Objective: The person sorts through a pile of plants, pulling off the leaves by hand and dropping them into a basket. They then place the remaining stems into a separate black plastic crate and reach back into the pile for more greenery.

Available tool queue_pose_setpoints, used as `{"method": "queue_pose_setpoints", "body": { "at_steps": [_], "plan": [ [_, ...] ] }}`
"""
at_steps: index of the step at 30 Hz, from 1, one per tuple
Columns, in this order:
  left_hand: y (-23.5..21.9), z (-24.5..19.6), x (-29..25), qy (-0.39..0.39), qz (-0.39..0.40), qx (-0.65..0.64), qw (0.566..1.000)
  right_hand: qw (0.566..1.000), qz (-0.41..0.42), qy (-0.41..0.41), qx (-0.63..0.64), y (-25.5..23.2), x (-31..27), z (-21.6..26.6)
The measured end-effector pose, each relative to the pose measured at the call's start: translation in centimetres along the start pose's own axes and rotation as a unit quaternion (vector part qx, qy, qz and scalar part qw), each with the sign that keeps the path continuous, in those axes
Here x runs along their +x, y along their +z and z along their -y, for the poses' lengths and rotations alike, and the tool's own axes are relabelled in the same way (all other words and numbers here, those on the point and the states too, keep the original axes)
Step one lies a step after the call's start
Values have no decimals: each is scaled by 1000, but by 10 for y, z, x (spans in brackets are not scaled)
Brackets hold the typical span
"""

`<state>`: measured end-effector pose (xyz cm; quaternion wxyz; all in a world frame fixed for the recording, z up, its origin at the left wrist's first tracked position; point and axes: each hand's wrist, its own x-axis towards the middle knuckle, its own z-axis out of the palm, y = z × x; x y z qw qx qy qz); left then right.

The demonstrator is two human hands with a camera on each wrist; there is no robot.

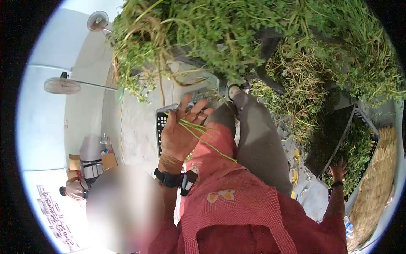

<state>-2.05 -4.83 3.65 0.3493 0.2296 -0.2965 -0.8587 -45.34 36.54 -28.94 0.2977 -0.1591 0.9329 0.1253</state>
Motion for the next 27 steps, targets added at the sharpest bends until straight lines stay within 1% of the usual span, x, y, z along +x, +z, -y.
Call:
{"method": "queue_pose_setpoints", "body": {
  "at_steps": [2, 3, 4, 5, 7, 8, 9, 10, 11, 12, 13, 14, 15, 16, 17, 18, 20, 21, 22, 23, 24, 26, 27],
  "plan": [
    [2, -7, -9, -2, 39, 4, 999, 997, -65, 28, -33, 0, -3, -1],
    [1, -11, -13, 2, 48, -2, 999, 994, -88, 21, -63, -13, -18, 11],
    [-1, -13, -19, 0, 55, -8, 998, 993, -98, 26, -63, -16, -27, 17],
    [-2, -16, -23, -1, 63, -15, 998, 988, -143, 50, -23, -16, -31, 24],
    [-8, -20, -29, 7, 78, -26, 997, 977, -200, 71, 14, -20, -22, 35],
    [-11, -21, -33, 8, 84, -30, 996, 978, -189, -49, 75, -28, -11, 43],
    [-14, -21, -37, 12, 89, -38, 995, 962, -171, -167, 132, -34, -2, 49],
    [-16, -21, -40, 17, 93, -31, 995, 928, -157, -224, 254, -35, -1, 68],
    [-18, -21, -42, 20, 98, -24, 995, 876, -139, -278, 370, -40, -8, 94],
    [-21, -21, -45, 24, 109, -30, 993, 796, -11, -310, 520, -55, -23, 121],
    [-24, -21, -47, 22, 109, -13, 994, 677, 116, -336, 644, -72, -45, 163],
    [-28, -21, -50, 22, 106, 6, 994, 711, 56, -431, 552, -125, -140, 210],
    [-38, -19, -52, 30, 95, 46, 994, 854, -14, -412, 319, -180, -225, 250],
    [-41, -15, -57, 36, 101, 42, 993, 793, 19, -507, 337, -185, -256, 273],
    [-41, -7, -62, 34, 90, 126, 987, 786, 79, -513, 336, -198, -306, 299],
    [-41, 0, -67, 33, 79, 210, 974, 701, 63, -621, 346, -191, -331, 321],
    [-44, 7, -79, 28, 86, 241, 966, 630, 57, -721, 283, -180, -368, 357],
    [-49, 6, -85, -3, 56, 193, 980, 632, 51, -723, 275, -173, -374, 367],
    [-57, 5, -89, -36, 26, 143, 989, 638, 28, -726, 254, -161, -374, 375],
    [-81, 6, -83, 46, 44, 152, 986, 644, 5, -729, 232, -153, -372, 380],
    [-94, -3, -87, 53, 46, 146, 987, 644, 2, -731, 224, -149, -368, 377],
    [-124, -26, -96, 112, -90, 181, 973, 670, 23, -706, 230, -147, -352, 365],
    [-150, -35, -95, 106, -117, 181, 971, 671, 20, -707, 224, -146, -341, 361]
  ]
}}
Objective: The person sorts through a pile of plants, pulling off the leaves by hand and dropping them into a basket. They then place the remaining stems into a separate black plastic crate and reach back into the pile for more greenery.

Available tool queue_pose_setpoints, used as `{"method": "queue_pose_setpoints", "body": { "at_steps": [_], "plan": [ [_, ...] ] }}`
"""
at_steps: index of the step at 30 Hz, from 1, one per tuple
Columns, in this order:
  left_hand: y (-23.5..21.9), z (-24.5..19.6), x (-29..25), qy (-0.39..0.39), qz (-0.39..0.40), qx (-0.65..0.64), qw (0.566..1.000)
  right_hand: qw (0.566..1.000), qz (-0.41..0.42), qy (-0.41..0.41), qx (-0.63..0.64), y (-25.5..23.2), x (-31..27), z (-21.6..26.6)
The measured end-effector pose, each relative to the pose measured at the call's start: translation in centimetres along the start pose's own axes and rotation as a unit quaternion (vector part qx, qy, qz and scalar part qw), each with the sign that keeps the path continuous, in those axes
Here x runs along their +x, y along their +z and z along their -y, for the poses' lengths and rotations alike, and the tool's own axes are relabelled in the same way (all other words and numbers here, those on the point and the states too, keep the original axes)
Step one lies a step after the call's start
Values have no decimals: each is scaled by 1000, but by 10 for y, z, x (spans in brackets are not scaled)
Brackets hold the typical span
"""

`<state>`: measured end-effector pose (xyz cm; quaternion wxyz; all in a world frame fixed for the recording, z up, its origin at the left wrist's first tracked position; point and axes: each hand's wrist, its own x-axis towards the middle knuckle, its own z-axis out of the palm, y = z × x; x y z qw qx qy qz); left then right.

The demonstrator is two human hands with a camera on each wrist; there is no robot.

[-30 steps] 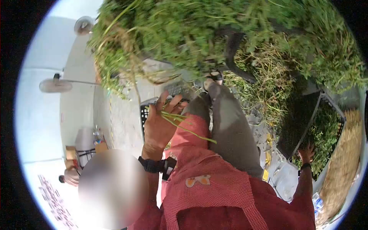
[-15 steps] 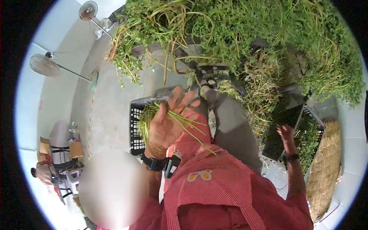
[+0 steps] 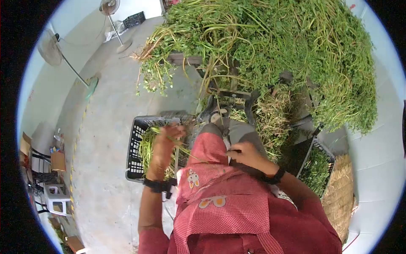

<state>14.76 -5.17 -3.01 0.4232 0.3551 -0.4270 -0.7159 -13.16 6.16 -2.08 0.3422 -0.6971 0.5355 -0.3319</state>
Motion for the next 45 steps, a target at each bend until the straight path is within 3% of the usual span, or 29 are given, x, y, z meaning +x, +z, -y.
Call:
{"method": "queue_pose_setpoints", "body": {
  "at_steps": [2, 3, 4, 5, 6, 8, 9, 10, 11, 12, 13, 14, 15, 16, 17, 19, 21, 22, 23, 24, 28, 30, 33, 35, 37, 40, 43, 45],
  "plan": [
    [-47, -4, 14, -28, -51, 16, 998, 988, 3, 155, 10, -8, -6, -24],
    [-69, -8, 16, -45, -81, 27, 995, 988, 3, 157, 8, -10, -6, -34],
    [-106, 3, 14, 132, -71, 377, 914, 981, -20, 187, 53, -11, -4, -43],
    [-142, 22, 12, 289, -50, 666, 686, 970, -43, 217, 99, -12, 1, -53],
    [-166, 31, 15, 230, -46, 596, 768, 964, -44, 241, 104, -14, 8, -61],
    [-162, 29, 15, 234, -46, 676, 697, 962, -42, 246, 113, -19, 31, -82],
    [-147, 31, 21, 231, -43, 678, 697, 959, -38, 251, 124, -21, 43, -89],
    [-130, 34, 28, 95, -158, 408, 894, 963, -20, 233, 135, -28, 58, -84],
    [-112, 37, 32, -53, -254, 80, 963, 962, -17, 233, 138, -28, 74, -87],
    [-90, 36, 22, -44, -200, 124, 971, 955, -36, 258, 143, -26, 91, -89],
    [-97, 57, 21, -34, -145, 110, 983, 946, -56, 282, 147, -24, 107, -91],
    [-72, 59, 17, -43, -151, 58, 986, 946, -53, 283, 150, -24, 122, -88],
    [-54, 58, 20, -108, -149, 43, 982, 938, -51, 308, 151, -26, 137, -81],
    [-35, 51, 14, -97, -100, 12, 990, 930, -52, 331, 151, -26, 150, -76],
    [-34, 62, 20, -159, -106, 45, 981, 930, -52, 328, 154, -21, 161, -80],
    [-21, 71, 18, -136, -57, 41, 988, 918, -114, 281, 257, -6, 175, -94],
    [-4, 67, 18, -118, -57, 65, 989, 900, -160, 217, 342, 7, 180, -102],
    [2, 65, 16, -104, -57, 85, 989, 908, -102, 198, 354, 8, 178, -106],
    [3, 65, 18, -108, -58, 86, 989, 913, -44, 179, 364, 10, 175, -112],
    [4, 62, 26, -111, -55, 101, 987, 911, -30, 225, 344, 10, 171, -109],
    [28, 48, 41, -98, -42, 139, 985, 895, -4, 247, 371, -8, 117, -62],
    [38, 45, 45, -82, -24, 142, 986, 899, 71, 212, 376, -17, 94, -48],
    [55, 33, 49, -28, 9, 120, 992, 897, 81, 181, 394, -15, 70, -47],
    [65, 13, 55, -56, 9, -34, 998, 908, 72, 168, 377, -15, 59, -42],
    [72, -5, 58, -40, 9, -30, 999, 920, 68, 145, 357, -18, 50, -32],
    [82, -21, 61, -76, 44, -110, 990, 926, 69, 123, 350, -23, 41, -14],
    [107, -19, 50, -94, 113, -133, 980, 925, 44, 121, 356, -17, 32, -11],
    [118, -14, 44, -62, 196, -125, 971, 922, 35, 126, 364, -11, 24, -12]
  ]
}}
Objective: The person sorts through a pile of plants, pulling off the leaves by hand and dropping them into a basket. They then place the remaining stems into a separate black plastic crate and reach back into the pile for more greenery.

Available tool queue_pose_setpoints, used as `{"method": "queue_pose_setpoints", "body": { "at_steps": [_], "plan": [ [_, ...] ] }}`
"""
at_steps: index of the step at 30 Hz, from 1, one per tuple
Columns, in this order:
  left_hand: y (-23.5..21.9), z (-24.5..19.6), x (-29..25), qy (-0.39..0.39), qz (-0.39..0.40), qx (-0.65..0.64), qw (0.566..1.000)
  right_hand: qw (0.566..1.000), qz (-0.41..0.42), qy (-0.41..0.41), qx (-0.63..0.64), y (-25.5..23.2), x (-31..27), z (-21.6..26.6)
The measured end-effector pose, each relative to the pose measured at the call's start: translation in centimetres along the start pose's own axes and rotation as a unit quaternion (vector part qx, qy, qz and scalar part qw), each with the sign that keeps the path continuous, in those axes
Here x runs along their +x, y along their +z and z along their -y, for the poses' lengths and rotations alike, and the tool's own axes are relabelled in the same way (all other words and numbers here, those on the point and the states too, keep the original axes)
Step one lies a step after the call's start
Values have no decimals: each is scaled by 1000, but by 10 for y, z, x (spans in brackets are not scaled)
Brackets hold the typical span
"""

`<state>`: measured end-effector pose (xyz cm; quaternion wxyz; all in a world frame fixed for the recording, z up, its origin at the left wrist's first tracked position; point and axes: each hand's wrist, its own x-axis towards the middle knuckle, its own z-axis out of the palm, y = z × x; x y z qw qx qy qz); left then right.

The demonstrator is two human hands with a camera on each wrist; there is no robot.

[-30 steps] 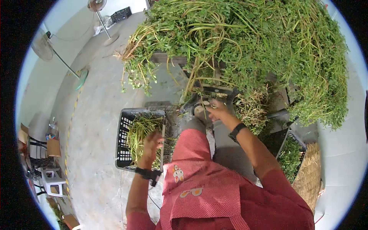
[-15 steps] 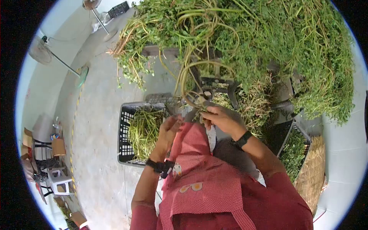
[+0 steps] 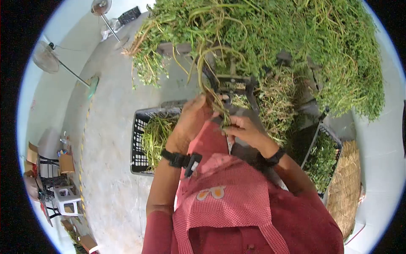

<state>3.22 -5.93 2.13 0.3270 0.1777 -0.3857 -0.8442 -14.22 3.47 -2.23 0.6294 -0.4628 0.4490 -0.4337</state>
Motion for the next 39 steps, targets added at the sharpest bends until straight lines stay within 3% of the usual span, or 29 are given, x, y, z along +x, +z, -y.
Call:
{"method": "queue_pose_setpoints", "body": {
  "at_steps": [2, 4, 10, 12, 14, 15, 16, 17, 18, 19, 20, 22, 25, 27, 29, 31, 32, 34, 36, 38, 39],
  "plan": [
    [-4, 9, 6, 2, -32, 1, 999, 999, 32, -10, 8, 2, -10, 1],
    [2, 1, 4, 12, -50, 57, 997, 999, 29, -11, -27, 5, -19, 7],
    [15, 4, 3, 27, -89, 75, 993, 999, -11, -14, 38, 5, -40, 16],
    [9, 12, 7, 32, -112, 83, 990, 984, 23, -9, -177, 11, -48, 26],
    [-4, 22, 15, 60, -102, 78, 990, 982, 37, 8, -183, 23, -60, 17],
    [-10, 18, 17, 62, -102, 78, 990, 947, 113, -124, -275, 29, -68, 8],
    [-18, 10, 18, 66, -113, 47, 990, 879, 185, -254, -360, 36, -73, 9],
    [-22, 8, 19, 69, -125, 13, 990, 918, 156, -226, -288, 42, -81, 15],
    [-17, 5, 16, 69, -126, 11, 990, 918, 157, -224, -289, 36, -83, 21],
    [-7, -1, 11, 44, -133, 47, 989, 981, 52, -102, -154, 23, -84, 26],
    [-1, -2, 6, 17, -139, 83, 987, 998, -58, 25, -10, 13, -85, 31],
    [-3, 4, 4, 38, -128, 57, 989, 954, -109, -97, 260, -1, -84, 45],
    [-16, 15, 7, 64, -121, 52, 989, 927, -104, -162, 322, -14, -85, 62],
    [-23, 24, 8, 68, -131, 74, 986, 927, -127, -152, 318, -15, -88, 69],
    [-28, 31, 3, 66, -200, 108, 972, 926, -148, -138, 320, -16, -88, 66],
    [-35, 39, -1, 74, -211, 143, 964, 901, -62, -178, 392, -20, -86, 60],
    [-37, 44, -3, 81, -221, 178, 956, 900, -62, -179, 392, -20, -86, 60],
    [-25, 46, -11, 88, -222, 234, 942, 912, -138, -120, 366, -12, -89, 67],
    [-9, 51, -19, 95, -226, 288, 926, 912, -131, -118, 370, -12, -87, 63],
    [15, 57, -24, 120, -22, 346, 930, 912, -124, -116, 374, -12, -84, 57],
    [32, 57, -31, 120, -21, 346, 930, 917, -106, -124, 365, -12, -82, 53]
  ]
}}
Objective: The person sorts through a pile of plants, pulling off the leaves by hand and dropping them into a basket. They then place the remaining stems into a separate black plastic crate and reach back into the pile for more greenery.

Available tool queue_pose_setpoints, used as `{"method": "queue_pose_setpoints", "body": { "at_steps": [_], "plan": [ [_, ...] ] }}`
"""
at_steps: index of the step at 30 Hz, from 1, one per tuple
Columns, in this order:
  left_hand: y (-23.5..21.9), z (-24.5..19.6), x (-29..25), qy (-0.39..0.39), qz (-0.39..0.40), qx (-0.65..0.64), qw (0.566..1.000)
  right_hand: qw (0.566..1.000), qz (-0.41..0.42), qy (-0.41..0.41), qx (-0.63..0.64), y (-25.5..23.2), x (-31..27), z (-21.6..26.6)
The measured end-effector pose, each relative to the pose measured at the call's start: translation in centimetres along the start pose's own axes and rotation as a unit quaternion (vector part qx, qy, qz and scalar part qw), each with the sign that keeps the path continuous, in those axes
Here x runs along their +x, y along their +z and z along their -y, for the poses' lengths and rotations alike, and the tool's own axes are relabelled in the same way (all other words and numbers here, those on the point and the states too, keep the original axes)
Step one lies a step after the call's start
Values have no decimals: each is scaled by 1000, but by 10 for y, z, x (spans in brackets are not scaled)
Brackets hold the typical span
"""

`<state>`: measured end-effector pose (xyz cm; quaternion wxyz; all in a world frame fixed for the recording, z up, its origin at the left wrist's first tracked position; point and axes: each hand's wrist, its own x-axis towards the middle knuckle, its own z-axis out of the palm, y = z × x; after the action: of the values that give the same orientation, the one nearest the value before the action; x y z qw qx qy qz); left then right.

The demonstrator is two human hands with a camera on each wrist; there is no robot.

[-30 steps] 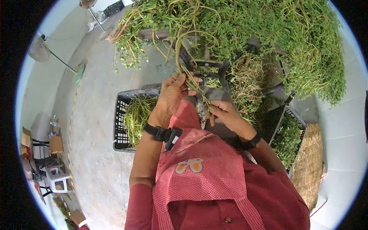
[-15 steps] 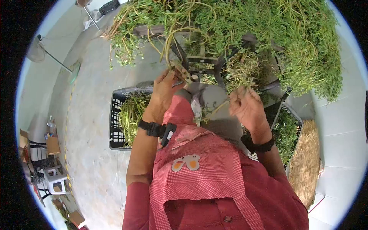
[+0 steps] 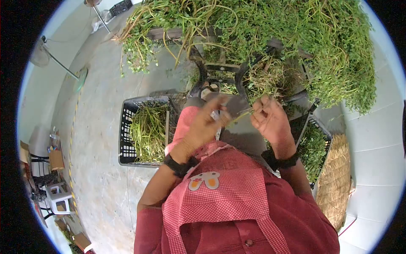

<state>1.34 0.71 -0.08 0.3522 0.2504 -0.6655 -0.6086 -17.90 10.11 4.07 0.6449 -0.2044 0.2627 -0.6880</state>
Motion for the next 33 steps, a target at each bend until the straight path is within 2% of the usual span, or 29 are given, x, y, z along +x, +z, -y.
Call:
{"method": "queue_pose_setpoints", "body": {
  "at_steps": [2, 3, 5, 6, 8, 9, 10, 11, 12, 13, 14, 15, 17, 19, 20, 22, 23, 25, 26, 28, 29, 31, 32, 33],
  "plan": [
    [18, -23, -9, -52, 138, 83, 986, 1000, 23, -7, -9, -1, 2, -2],
    [18, -20, -7, -49, 141, 84, 985, 1000, 3, 4, -1, 0, 2, -2],
    [14, -5, -7, -109, 235, 95, 961, 1000, -21, 13, 10, -8, 4, 2],
    [13, -4, -9, -111, 238, 96, 960, 945, -77, -109, -298, -20, 10, 11],
    [8, -3, -14, -59, 113, -6, 992, 933, -109, -216, -268, -48, 24, 29],
    [-1, -2, -16, -59, 110, -2, 992, 976, -81, -190, 67, -64, 27, 38],
    [-11, -2, -17, -98, 70, -58, 991, 977, -76, -188, 68, -86, 27, 42],
    [-20, -2, -17, -134, 30, -115, 984, 956, -108, -222, -156, -112, 26, 44],
    [-25, -5, -16, -130, 26, -113, 985, 927, -118, -234, -267, -138, 25, 42],
    [-30, -8, -16, -126, -5, -179, 976, 885, -131, -247, -372, -164, 23, 39],
    [-33, -9, -18, -125, -37, -245, 961, 734, -131, -186, -640, -192, 15, 30],
    [-36, -9, -20, -123, -69, -310, 940, 510, -118, -108, -845, -206, 9, 23],
    [-39, -12, -18, -115, -77, -329, 934, 616, -194, 15, -764, -140, 7, 10],
    [-39, -25, -17, -137, -88, -352, 922, 740, -89, 27, -666, -87, 6, 7],
    [-38, -22, -16, -132, -95, -381, 910, 742, -95, 32, -662, -66, 6, 3],
    [-39, -20, -14, -116, -73, -389, 911, 769, 12, -65, -636, -30, 14, -1],
    [-40, -20, -14, -95, -54, -397, 911, 770, 13, -63, -635, -14, 17, -3],
    [-40, -24, -16, -95, -41, -382, 918, 810, 67, -36, -582, 8, 21, -7],
    [-39, -26, -17, -95, -26, -369, 924, 810, 68, -35, -581, 12, 23, -9],
    [-32, -25, -16, -81, -45, -374, 923, 770, 98, 47, -628, 16, 26, -12],
    [-29, -24, -16, -69, -63, -379, 921, 771, 98, 49, -627, 16, 25, -16],
    [-32, -19, -16, -70, -53, -382, 920, 818, 132, 22, -560, 14, 20, -22],
    [-33, -17, -16, -69, -45, -386, 919, 819, 129, 23, -558, 9, 19, -24],
    [-34, -17, -17, -73, -43, -386, 918, 798, 146, 9, -585, 3, 18, -29]
  ]
}}
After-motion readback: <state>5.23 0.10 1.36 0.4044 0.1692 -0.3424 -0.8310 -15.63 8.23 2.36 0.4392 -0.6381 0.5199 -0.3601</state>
